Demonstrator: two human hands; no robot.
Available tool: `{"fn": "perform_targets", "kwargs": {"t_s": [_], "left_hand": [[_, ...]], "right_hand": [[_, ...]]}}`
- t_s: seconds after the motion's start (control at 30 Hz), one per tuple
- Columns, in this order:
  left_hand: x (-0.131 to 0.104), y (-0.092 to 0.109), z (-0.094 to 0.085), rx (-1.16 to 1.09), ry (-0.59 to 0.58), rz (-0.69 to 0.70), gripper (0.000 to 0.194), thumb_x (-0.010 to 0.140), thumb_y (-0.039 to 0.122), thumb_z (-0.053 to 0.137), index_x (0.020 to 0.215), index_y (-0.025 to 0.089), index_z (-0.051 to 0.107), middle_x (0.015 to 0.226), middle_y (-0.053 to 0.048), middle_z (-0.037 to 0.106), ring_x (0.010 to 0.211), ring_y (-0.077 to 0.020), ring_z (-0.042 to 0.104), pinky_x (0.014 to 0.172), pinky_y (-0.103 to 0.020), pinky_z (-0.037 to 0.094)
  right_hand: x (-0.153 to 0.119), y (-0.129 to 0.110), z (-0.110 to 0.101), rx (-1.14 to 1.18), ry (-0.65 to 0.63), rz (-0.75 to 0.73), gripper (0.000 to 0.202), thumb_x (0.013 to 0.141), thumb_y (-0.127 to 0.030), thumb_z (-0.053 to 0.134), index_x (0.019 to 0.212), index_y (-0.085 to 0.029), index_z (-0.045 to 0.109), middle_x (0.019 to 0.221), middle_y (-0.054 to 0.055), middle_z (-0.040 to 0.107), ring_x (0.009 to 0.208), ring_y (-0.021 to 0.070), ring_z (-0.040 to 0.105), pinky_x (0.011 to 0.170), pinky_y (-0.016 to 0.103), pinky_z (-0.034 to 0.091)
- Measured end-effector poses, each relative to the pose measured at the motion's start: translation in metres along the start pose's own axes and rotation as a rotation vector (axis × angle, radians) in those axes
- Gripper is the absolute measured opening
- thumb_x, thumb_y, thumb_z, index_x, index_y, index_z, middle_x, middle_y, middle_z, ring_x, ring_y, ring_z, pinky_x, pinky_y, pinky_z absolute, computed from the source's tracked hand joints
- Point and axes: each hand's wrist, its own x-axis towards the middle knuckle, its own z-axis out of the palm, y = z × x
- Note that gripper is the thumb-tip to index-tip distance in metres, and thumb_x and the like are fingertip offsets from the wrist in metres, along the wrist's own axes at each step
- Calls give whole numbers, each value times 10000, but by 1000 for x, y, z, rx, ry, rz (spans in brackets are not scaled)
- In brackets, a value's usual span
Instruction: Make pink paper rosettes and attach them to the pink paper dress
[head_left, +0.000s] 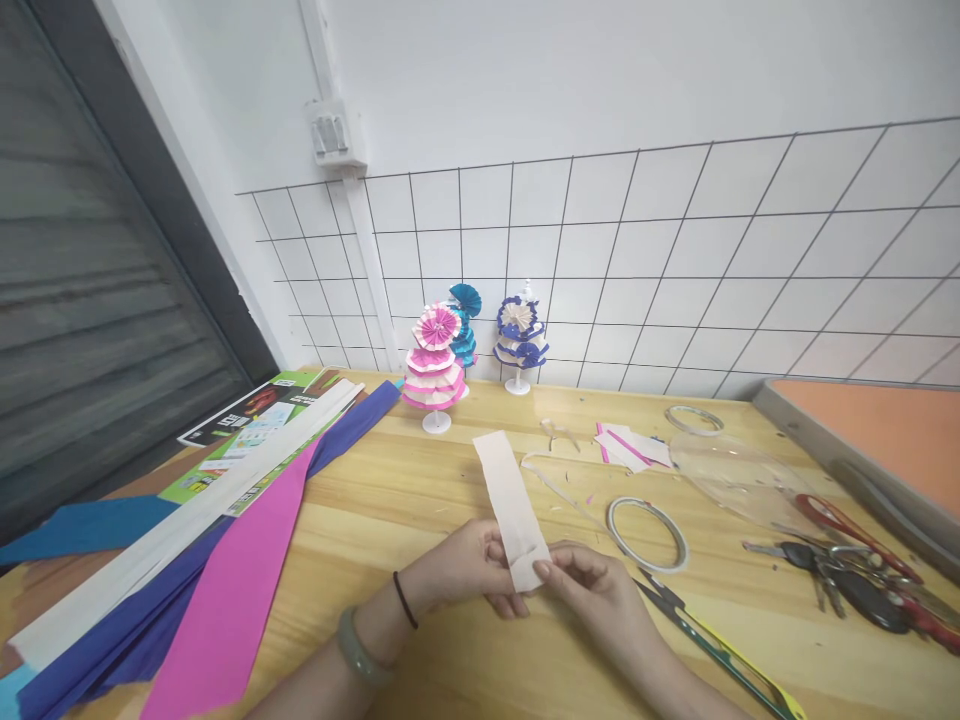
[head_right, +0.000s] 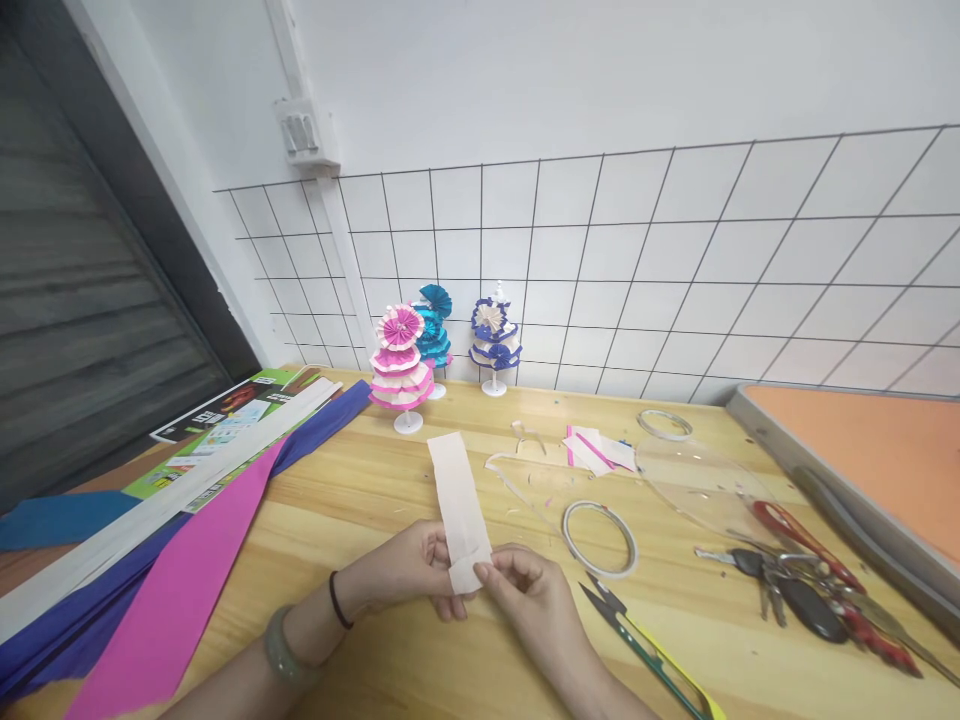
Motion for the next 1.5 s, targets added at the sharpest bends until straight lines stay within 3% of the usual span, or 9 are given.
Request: {"fn": "perform_targets", "kwargs": {"t_s": [0.37,1.23,1.5], "left_hand": [[0,-1,-1,-8,-6,-14,363,635,347,691,920,127,639,740,-54,633,624,-131,619,579,-230,489],[2,-7,-5,18,-42,-3,394,644,345,693,952,108,626,721,-69,644,637,-136,625,587,-235,501],[-1,4,-5,-73,-86,-11,435,684,335,656,1065,153,551,951,-111,627,753,-166,637,566,-218,506]], "right_hand": [[2,9,3,115,58,81,335,683,-487,642,704,-153,647,679,58,701,626,182,629,615,279,475],[3,14,2,66,32,93,258,704,-407,645,708,-151,613,640,31,640,574,132,554,564,244,414],[4,15,4,188,50,72,248,684,-363,682,770,-167,558,670,6,611,618,124,566,602,242,437]]}}
